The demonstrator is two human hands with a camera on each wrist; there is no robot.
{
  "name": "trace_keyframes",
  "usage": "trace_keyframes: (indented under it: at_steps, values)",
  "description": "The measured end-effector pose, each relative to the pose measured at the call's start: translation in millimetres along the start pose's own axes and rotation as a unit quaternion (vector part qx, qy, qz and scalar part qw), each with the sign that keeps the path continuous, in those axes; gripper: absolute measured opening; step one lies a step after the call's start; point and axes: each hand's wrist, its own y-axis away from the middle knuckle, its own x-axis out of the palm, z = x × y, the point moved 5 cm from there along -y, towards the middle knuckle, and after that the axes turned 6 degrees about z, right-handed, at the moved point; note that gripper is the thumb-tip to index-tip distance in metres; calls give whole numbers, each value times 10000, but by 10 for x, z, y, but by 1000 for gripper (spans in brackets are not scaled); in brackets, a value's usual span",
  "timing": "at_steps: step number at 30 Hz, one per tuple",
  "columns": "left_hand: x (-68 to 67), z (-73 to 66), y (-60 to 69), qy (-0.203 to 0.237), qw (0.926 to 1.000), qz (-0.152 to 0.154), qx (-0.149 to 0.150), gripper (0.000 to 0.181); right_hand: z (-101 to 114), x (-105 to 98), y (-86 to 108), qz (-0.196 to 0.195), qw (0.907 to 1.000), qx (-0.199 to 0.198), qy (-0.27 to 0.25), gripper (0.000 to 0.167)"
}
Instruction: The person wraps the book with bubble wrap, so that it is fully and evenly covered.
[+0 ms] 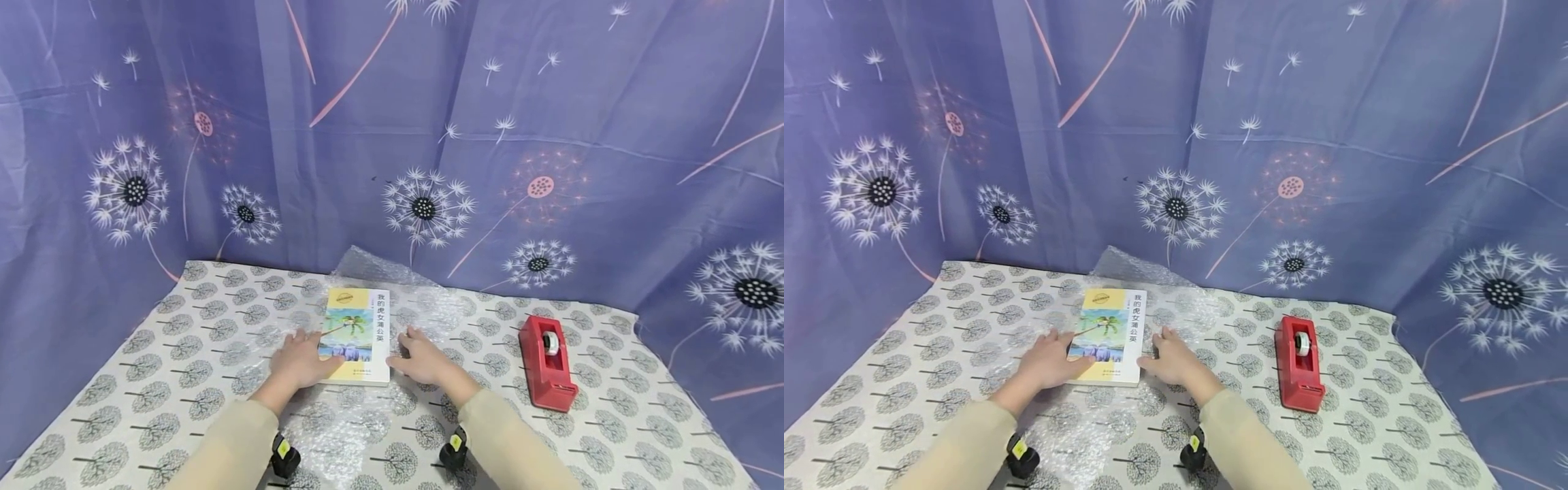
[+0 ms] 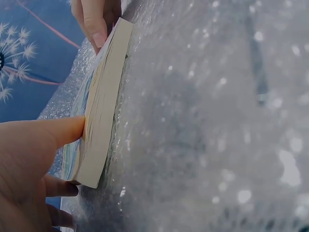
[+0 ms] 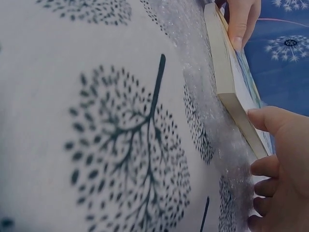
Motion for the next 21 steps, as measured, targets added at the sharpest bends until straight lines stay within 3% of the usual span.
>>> trace_keyframes:
  at_steps: [21]
  values:
    - [193, -292, -51, -216, 9995, -194, 106, 88, -264, -89, 180, -206, 9988, 189, -390, 76]
